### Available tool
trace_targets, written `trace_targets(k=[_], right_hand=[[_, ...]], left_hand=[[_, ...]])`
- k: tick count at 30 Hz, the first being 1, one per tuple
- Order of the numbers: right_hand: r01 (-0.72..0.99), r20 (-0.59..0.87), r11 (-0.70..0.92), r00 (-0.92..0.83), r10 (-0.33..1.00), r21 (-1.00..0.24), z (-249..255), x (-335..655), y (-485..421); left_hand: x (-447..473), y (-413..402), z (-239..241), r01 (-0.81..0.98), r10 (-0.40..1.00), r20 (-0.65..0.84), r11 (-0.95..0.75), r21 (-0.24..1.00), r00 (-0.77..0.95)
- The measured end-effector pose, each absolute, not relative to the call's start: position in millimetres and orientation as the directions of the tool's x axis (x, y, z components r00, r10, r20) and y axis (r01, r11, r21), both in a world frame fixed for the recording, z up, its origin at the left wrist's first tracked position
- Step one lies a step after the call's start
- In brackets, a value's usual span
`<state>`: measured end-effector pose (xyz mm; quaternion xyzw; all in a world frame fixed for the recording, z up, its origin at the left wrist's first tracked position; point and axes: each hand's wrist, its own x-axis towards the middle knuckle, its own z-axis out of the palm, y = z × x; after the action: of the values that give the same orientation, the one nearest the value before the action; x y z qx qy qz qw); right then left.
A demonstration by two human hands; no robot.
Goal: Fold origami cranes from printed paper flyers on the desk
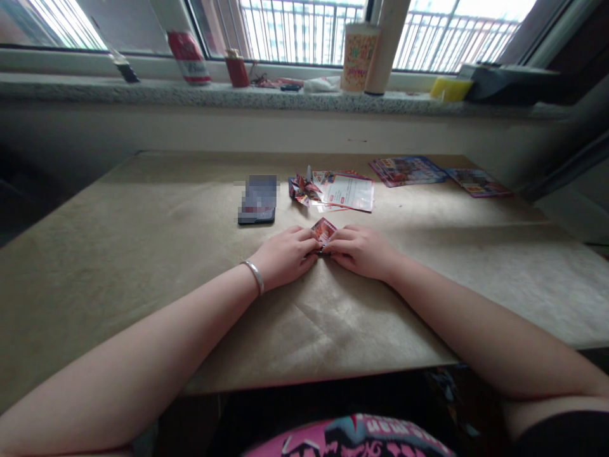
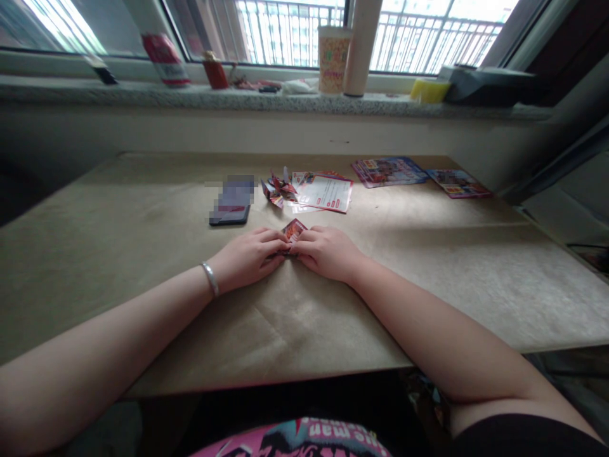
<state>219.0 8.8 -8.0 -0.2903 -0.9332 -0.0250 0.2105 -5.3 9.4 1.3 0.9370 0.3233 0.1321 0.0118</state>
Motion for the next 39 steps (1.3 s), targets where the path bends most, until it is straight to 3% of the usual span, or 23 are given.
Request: trace_targets(k=[23,29,39], right_hand=[[0.532,0.374,0.838,-0.758,0.534,-0.119,-6,220,9],[0.53,0.404,0.846,-0.762,0.506,-0.06,-7,220,9],[0.593,0.413,0.805,-0.73,0.544,-0.014,-13,222,17]], left_hand=[[-18,17,6,0.504,0.509,0.153,-0.861,0.068,0.847],[-24,18,7,0.44,0.434,0.15,-0.898,-0.008,0.888],[-20,27,-6,0.483,0.461,0.226,-0.874,-0.054,0.858]])
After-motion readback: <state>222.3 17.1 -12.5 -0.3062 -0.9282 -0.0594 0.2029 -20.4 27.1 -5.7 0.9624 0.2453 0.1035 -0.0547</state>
